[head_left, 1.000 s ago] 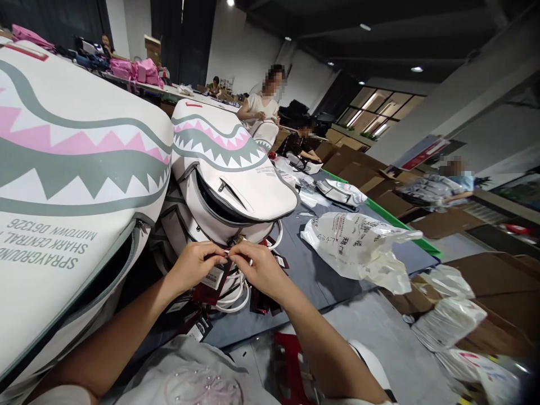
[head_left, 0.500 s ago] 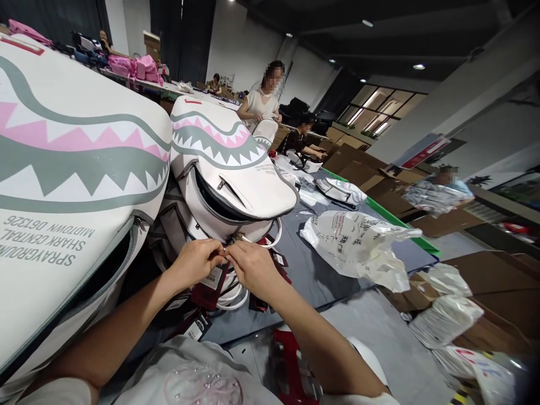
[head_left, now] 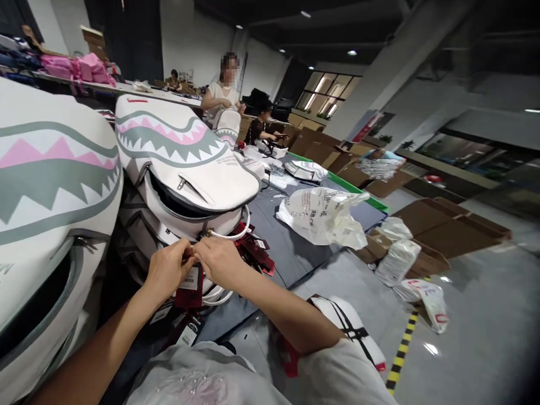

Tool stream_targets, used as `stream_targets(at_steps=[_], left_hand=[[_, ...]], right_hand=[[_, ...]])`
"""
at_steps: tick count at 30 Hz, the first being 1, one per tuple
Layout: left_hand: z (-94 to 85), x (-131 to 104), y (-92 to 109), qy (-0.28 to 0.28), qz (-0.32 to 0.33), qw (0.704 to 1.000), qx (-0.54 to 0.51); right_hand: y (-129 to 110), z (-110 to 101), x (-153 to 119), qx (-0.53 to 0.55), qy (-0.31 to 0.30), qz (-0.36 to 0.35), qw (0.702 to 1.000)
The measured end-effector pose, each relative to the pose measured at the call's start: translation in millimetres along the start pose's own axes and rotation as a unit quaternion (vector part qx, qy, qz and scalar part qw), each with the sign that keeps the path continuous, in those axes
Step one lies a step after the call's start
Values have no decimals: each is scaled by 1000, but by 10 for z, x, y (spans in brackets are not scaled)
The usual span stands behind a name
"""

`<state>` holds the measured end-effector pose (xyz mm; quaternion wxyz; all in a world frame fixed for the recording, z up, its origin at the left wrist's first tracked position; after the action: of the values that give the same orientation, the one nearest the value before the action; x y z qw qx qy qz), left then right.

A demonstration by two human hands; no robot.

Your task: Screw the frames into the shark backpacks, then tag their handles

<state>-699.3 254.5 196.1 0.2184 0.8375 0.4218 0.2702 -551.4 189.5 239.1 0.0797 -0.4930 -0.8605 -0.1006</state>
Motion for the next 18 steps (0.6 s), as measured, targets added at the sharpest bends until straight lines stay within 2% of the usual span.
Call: stream_targets(at_steps=[5,7,11,15,18], left_hand=[[43,-56,-58,-33,68,989,-129],[59,-75,-78,-23,53,990,-125],[54,-94,-73,28,-23,996,-76],[35,-122,-68,-28,3,990,-136],[35,-131,-95,22,-12,997,-74]], right_hand=[[7,10,-38,14,37,16,999],[6,17,-53,21,43,14,999],[9,34,-77,48,60,19,997],[19,78,-100,118,122,46,984],[22,125,-108,182,140,55,972]])
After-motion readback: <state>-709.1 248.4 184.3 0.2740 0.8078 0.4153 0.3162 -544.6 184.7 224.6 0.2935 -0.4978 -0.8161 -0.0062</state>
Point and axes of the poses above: each hand's wrist, its own x-axis towards the middle knuckle, its own z-axis out of the palm, y = z × x, the point moved 1 cm from there along x, towards the middle knuckle, and after that the axes turned 9 degrees about -z, right-handed, at the moved point
